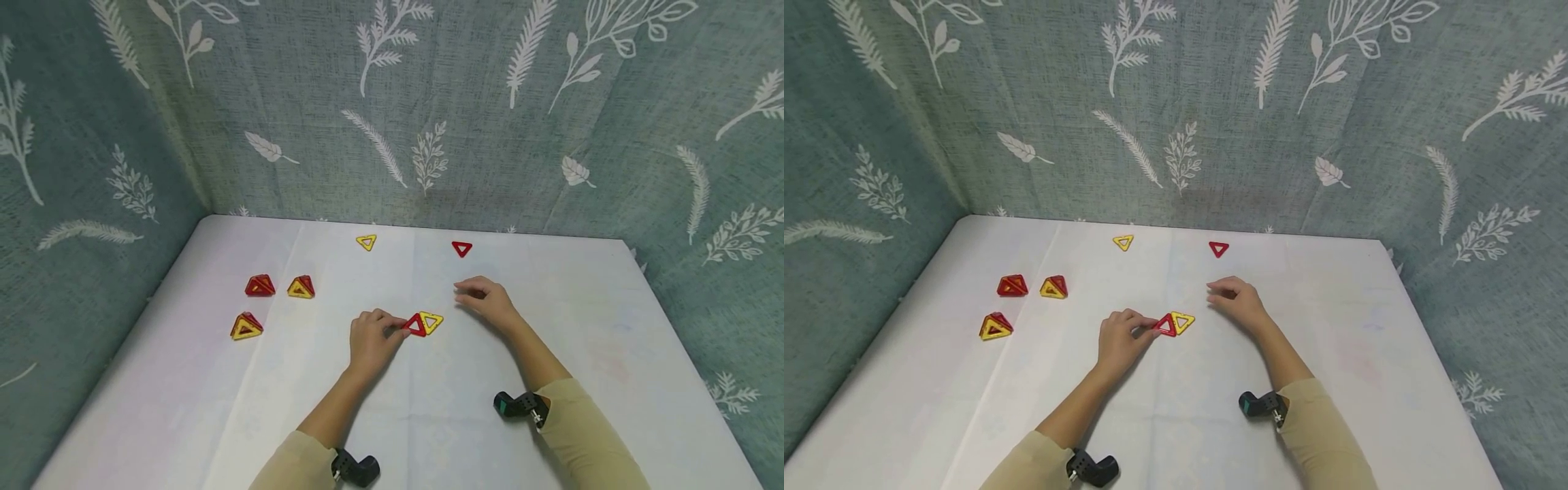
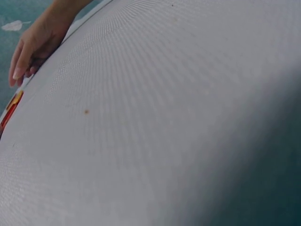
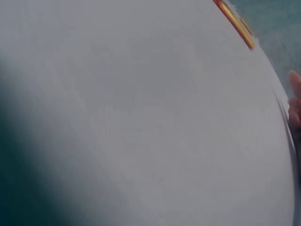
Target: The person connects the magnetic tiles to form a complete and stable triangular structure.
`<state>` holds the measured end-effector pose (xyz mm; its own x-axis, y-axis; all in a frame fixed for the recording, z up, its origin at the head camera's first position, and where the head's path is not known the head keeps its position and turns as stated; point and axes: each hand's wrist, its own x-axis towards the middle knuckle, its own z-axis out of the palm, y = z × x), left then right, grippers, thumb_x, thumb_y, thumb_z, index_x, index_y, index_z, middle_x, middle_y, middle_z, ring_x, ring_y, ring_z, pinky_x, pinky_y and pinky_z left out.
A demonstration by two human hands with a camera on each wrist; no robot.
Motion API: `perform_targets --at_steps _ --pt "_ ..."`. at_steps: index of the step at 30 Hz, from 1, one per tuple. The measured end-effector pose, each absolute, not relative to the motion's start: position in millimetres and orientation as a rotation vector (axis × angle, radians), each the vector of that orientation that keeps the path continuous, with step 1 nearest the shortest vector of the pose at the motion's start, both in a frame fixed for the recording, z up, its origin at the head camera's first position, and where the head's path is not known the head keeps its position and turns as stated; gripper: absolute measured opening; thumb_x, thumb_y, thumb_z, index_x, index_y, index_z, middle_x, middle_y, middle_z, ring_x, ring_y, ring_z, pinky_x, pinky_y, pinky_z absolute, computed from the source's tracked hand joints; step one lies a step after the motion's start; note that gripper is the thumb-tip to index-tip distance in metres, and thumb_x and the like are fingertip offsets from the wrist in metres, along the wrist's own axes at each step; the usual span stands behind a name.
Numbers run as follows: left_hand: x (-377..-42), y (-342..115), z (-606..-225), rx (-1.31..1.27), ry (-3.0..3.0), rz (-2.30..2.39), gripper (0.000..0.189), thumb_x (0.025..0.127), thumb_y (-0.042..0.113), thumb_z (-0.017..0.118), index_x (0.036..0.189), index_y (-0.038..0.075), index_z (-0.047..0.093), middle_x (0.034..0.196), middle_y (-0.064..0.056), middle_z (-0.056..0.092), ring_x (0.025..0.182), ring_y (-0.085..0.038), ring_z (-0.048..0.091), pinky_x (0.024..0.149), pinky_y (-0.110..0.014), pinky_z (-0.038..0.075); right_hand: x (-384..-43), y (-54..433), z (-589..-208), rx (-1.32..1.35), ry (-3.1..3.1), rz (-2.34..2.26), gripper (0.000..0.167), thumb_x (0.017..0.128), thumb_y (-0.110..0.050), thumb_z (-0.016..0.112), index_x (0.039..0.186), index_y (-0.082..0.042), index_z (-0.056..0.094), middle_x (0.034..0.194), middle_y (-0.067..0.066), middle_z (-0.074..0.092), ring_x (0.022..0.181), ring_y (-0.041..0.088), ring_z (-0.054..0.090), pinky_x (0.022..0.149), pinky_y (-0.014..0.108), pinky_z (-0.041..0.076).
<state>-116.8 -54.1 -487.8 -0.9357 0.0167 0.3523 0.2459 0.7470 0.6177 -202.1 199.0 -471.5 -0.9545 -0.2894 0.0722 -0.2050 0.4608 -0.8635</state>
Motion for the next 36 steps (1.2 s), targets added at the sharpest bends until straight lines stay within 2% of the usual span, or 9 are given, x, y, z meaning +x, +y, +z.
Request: perform_targets --at_steps 4,9,14,19,23,27,33,36 --pt "-117 -54 -489 -0.214 -2.607 -0.987 0.016 0.074 0.024 0.08 0.088 0.016 0.077 0.082 0.001 0.064 0.08 -0.019 0.054 0.075 -0.037 0.038 -212 208 -471 -0.226 2.601 -1.627 0.036 0.085 -0.018 0.071 0.117 -0.003 0.066 0.114 0.015 0.063 0.097 0.017 0.055 0.075 0.014 0.045" --pt "-118 -56 -489 -0.229 -2.588 -0.966 0.016 0.074 0.025 0.08 0.087 0.017 0.077 0.081 0.002 0.064 0.079 -0.018 0.053 0.073 -0.036 0.037 -230 214 -474 0.041 2.526 -1.778 0.04 0.086 -0.019 0.07 0.122 -0.003 0.063 0.114 0.012 0.061 0.091 0.005 0.053 0.071 0.011 0.046" --pt "-118 -57 -487 -0.216 -2.619 -0.99 0.015 0.075 0.025 0.079 0.088 0.017 0.077 0.082 0.002 0.064 0.08 -0.019 0.053 0.074 -0.036 0.037 -242 212 -473 0.124 2.513 -1.825 0.039 0.087 -0.017 0.069 0.121 -0.001 0.062 0.105 0.008 0.06 0.071 0.002 0.054 0.06 0.015 0.049" --pt "-116 -56 -487 -0.205 -2.625 -0.993 0.014 0.076 0.024 0.079 0.088 0.018 0.077 0.081 0.003 0.064 0.079 -0.018 0.053 0.073 -0.035 0.037 -251 211 -470 0.162 2.563 -1.723 0.043 0.087 -0.025 0.069 0.124 -0.006 0.062 0.098 0.005 0.053 0.059 0.004 0.045 0.046 0.018 0.044" --pt "-115 -52 -487 -0.225 -2.639 -0.989 0.014 0.077 0.025 0.078 0.09 0.018 0.077 0.082 0.003 0.064 0.08 -0.017 0.054 0.073 -0.034 0.038 -258 217 -468 0.186 2.572 -1.664 0.047 0.087 -0.026 0.068 0.129 -0.009 0.058 0.097 0.004 0.048 0.053 0.004 0.039 0.043 0.018 0.04" --pt "-115 -52 -488 -0.234 -2.639 -0.962 0.016 0.077 0.026 0.078 0.09 0.018 0.077 0.083 0.003 0.064 0.081 -0.017 0.054 0.074 -0.034 0.039 -264 218 -466 0.163 2.594 -1.592 0.05 0.087 -0.024 0.068 0.133 -0.009 0.055 0.1 0.007 0.049 0.046 0.004 0.039 0.042 0.021 0.043" --pt "-114 -55 -489 -0.206 -2.625 -0.941 0.016 0.075 0.026 0.08 0.089 0.018 0.077 0.081 0.004 0.064 0.079 -0.017 0.053 0.073 -0.034 0.038 -276 210 -465 0.042 2.667 -1.413 0.055 0.09 -0.027 0.065 0.14 -0.013 0.047 0.108 0.014 0.05 0.046 0.007 0.042 0.045 0.025 0.049" --pt "-115 -54 -490 -0.201 -2.623 -0.966 0.016 0.075 0.025 0.079 0.089 0.018 0.077 0.081 0.004 0.064 0.08 -0.016 0.053 0.074 -0.034 0.038 -283 210 -463 -0.037 2.713 -1.306 0.055 0.091 -0.027 0.064 0.141 -0.014 0.045 0.11 0.017 0.052 0.054 0.009 0.044 0.046 0.025 0.048"
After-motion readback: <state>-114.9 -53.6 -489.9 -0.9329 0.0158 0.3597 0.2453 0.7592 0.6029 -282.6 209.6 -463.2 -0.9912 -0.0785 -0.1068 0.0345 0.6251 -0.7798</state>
